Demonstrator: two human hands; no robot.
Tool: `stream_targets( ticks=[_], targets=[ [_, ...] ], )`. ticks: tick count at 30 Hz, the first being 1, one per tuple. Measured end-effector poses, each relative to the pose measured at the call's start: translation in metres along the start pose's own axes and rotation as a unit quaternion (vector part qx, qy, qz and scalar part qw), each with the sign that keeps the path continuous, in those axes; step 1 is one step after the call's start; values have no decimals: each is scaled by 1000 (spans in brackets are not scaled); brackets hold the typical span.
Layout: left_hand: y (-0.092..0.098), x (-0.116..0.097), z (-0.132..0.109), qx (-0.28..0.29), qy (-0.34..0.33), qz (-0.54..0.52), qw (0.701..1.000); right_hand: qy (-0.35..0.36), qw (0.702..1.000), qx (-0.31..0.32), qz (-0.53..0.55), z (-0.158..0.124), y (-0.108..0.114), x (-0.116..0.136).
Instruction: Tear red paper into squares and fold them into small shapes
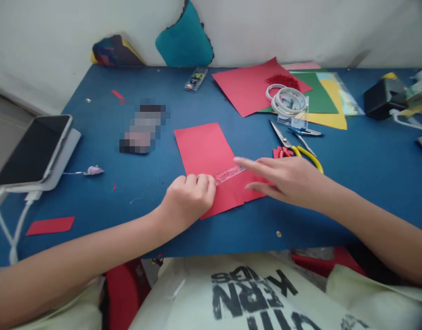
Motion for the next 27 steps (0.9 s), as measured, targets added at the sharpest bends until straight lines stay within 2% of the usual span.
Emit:
stream_targets(
  ticks=[2, 4, 8, 13, 18, 20, 23, 25, 27],
  targets=[
    [-4, -4, 1, -14, -6, 5, 1000, 43, 997, 19, -63, 10, -2, 5],
    [-5, -7, -2, -21, -17, 9, 1000, 70, 994, 19, -79, 20, -4, 8],
    [2, -15, -13, -43, -99, -18, 994, 117, 989, -53, -66, 31, -11, 5],
    [9, -24, -17, 20, -89, -63, 994, 161, 982, -98, -7, 31, -24, -3],
    [15, -28, -15, 32, -89, -54, 994, 207, 963, -107, -138, 22, -24, 6],
    [17, -31, -15, 23, -81, -60, 995, 207, 956, -102, -180, 20, -21, 10],
    [17, -35, -15, 17, -60, -83, 995, 179, 962, -107, -177, 22, -20, 11],
    [16, -34, -14, 16, -63, -104, 992, 132, 975, -114, -137, 24, -21, 8],
    [15, -28, -13, 12, -62, -171, 983, 63, 983, -149, -88, 24, -21, 4]
  ],
)
Point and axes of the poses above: each hand's wrist, its own z-axis towards the middle knuckle, its own y-axis out of the back of the hand, x = y × z, the point moved 2 cm from there along z, towards the middle knuckle, and after that the axes turned 14 degrees about x, right-handed, at the moved point
